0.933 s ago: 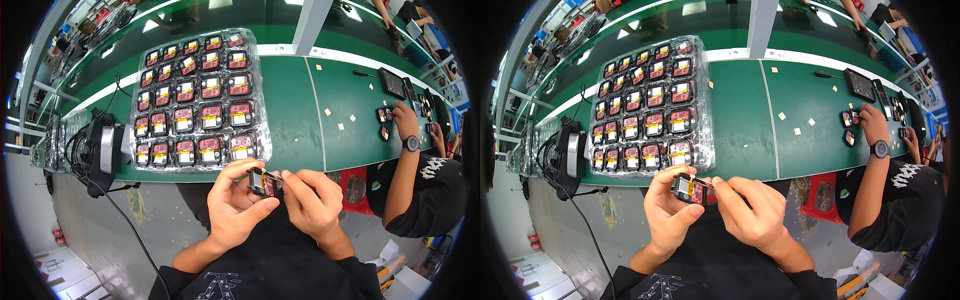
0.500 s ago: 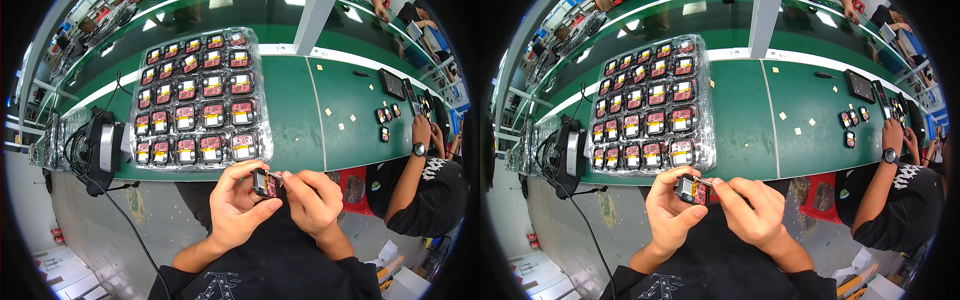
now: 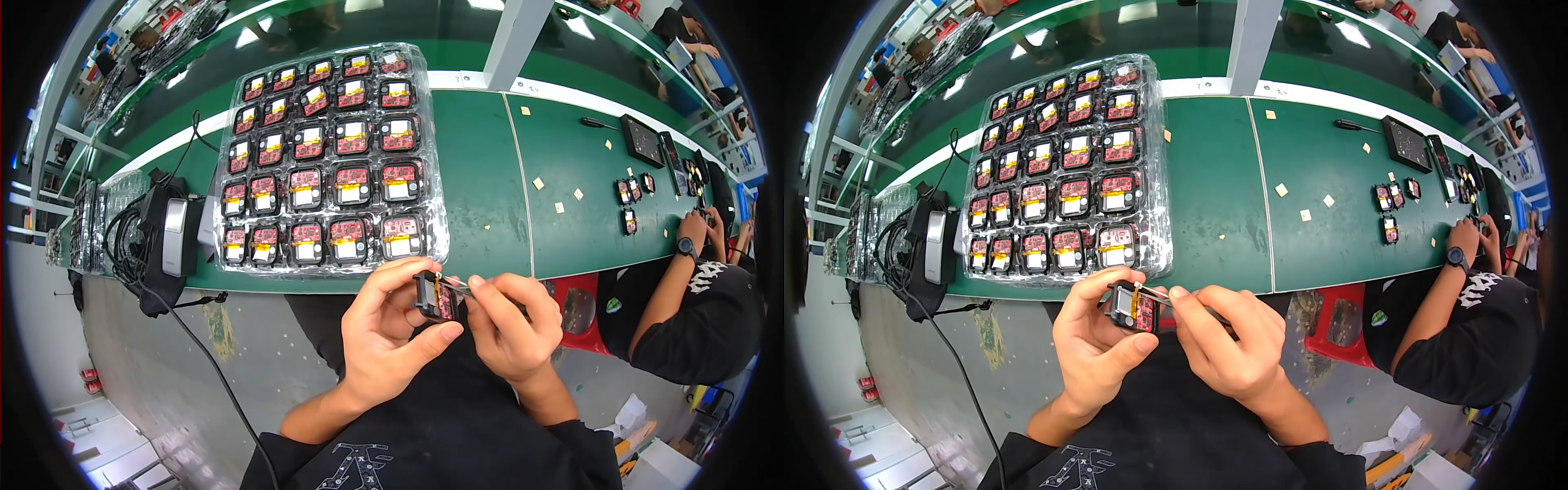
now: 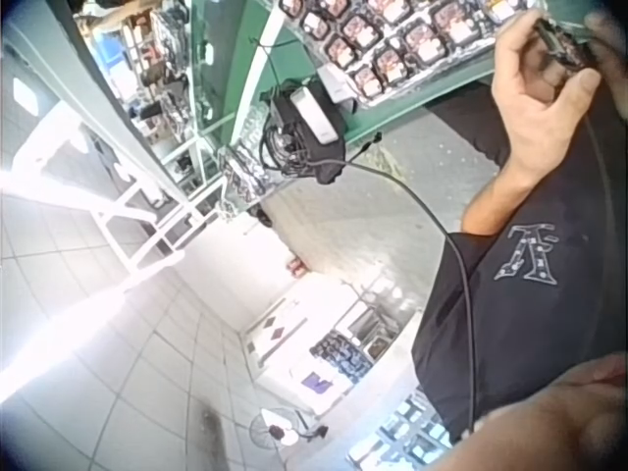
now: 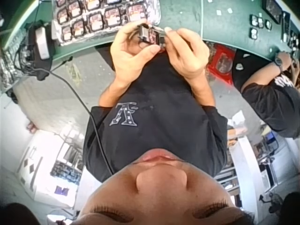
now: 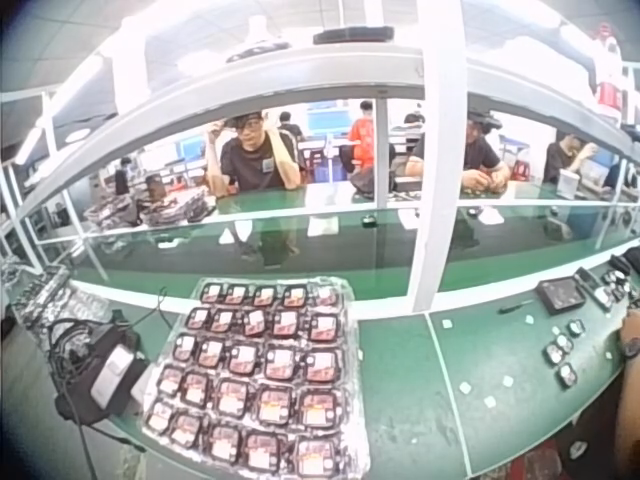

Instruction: Assembling and testing small electronic display units using a metal probe and tweezers at a factory workstation.

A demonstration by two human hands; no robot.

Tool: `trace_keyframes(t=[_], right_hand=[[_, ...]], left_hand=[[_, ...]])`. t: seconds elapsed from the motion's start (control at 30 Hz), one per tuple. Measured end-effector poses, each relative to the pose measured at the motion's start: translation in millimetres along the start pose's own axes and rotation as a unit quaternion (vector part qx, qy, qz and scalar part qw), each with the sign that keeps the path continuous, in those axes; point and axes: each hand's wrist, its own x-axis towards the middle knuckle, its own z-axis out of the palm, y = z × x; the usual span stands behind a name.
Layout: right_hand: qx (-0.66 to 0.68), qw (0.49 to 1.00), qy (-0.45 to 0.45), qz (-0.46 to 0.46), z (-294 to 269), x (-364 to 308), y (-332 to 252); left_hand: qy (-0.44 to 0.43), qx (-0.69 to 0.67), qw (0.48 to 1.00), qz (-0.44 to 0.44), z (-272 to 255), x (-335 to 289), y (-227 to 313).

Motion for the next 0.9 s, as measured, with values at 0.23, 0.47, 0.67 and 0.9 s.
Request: trace_keyframes(t=[0.23, 0.47, 0.67, 0.9], right_hand=[[-0.025, 0.999, 0.003, -0.036, 2, -2, 3], [-0.029, 0.999, 0.001, -0.038, 3, -3, 3], [0.032, 0.999, -0.008, 0.013, 2, 0, 1], [0.135, 0.982, -0.062, 0.121, -5, 6, -2]], left_hand=[[0.002, -0.005, 1.000, -0.007, 1, 0, 1], [0.004, -0.004, 1.000, -0.004, 1, 0, -1], [0.006, -0.010, 1.000, -0.016, 1, 1, 1], [-0.007, 0.024, 1.000, 0.015, -1, 3, 0]])
